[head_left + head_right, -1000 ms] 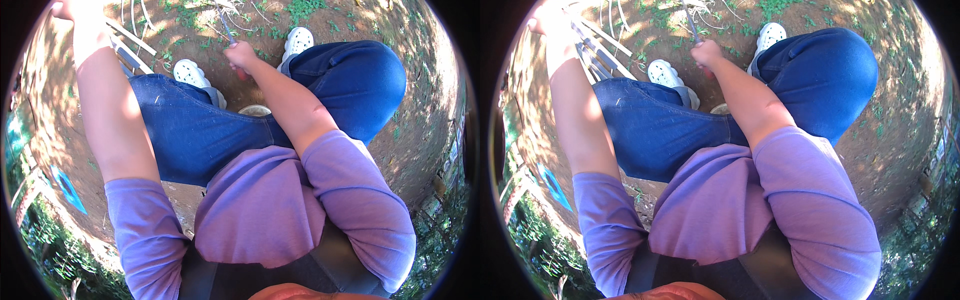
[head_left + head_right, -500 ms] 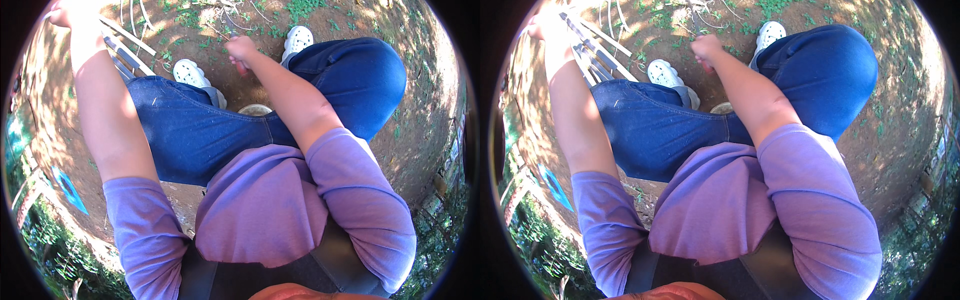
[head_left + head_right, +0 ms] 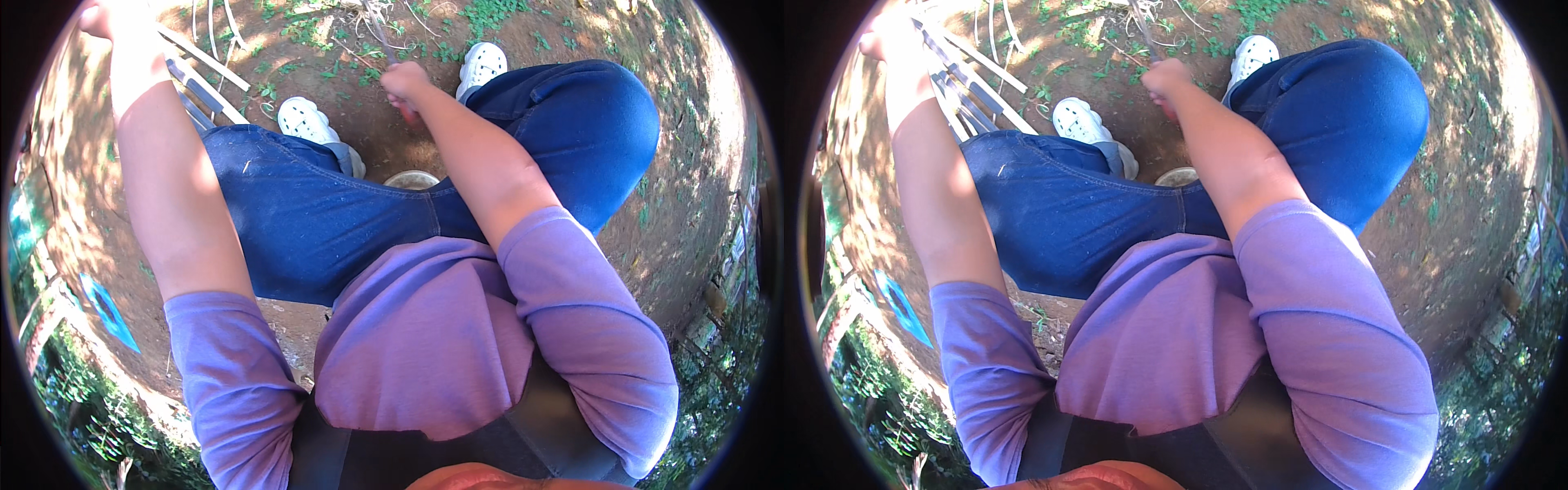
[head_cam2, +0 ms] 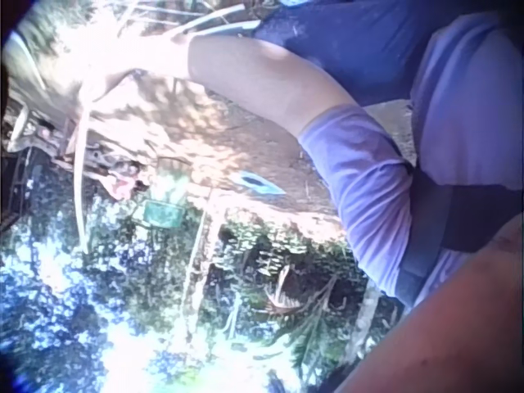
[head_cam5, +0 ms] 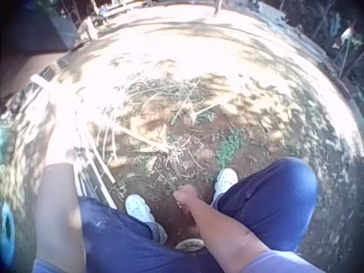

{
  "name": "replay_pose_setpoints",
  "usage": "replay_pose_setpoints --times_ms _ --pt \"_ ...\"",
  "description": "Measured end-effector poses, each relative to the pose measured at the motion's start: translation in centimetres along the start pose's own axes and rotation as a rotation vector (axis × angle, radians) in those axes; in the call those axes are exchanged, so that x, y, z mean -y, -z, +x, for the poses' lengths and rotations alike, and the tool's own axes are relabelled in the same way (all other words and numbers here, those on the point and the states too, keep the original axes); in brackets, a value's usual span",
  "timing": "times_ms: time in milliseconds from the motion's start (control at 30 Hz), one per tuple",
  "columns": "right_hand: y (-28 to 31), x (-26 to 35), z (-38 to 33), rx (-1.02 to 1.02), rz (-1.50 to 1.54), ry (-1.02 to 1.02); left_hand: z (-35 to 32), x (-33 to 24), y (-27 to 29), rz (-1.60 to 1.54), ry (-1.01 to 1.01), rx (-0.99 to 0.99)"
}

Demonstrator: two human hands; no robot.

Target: The person is sitting outdoors and using a knife to scrape the outer layer off long bamboo strips. They hold a strip in one hand while running the blade along its length with the other, repeatedly shaving off thin layers of material.

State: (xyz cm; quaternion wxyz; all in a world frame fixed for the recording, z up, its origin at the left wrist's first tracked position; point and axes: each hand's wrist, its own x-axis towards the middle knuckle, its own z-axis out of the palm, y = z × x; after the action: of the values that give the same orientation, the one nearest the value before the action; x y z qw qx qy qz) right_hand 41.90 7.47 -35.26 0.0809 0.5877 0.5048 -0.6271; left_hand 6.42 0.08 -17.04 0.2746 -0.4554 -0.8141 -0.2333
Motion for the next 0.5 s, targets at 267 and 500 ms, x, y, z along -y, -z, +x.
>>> replay_pose_setpoints --times_ms 267,500 --pt "0.4 -2.2 1.9 -0.048 0.023 -0.084 -0.3 -1.0 -0.2 -0.089 0.039 -0.004" --pt "1.6 -2.8 3.0 0.148 0.230 -0.119 -0.5 -2.0 0.0 -0.167 0.066 -0.008"
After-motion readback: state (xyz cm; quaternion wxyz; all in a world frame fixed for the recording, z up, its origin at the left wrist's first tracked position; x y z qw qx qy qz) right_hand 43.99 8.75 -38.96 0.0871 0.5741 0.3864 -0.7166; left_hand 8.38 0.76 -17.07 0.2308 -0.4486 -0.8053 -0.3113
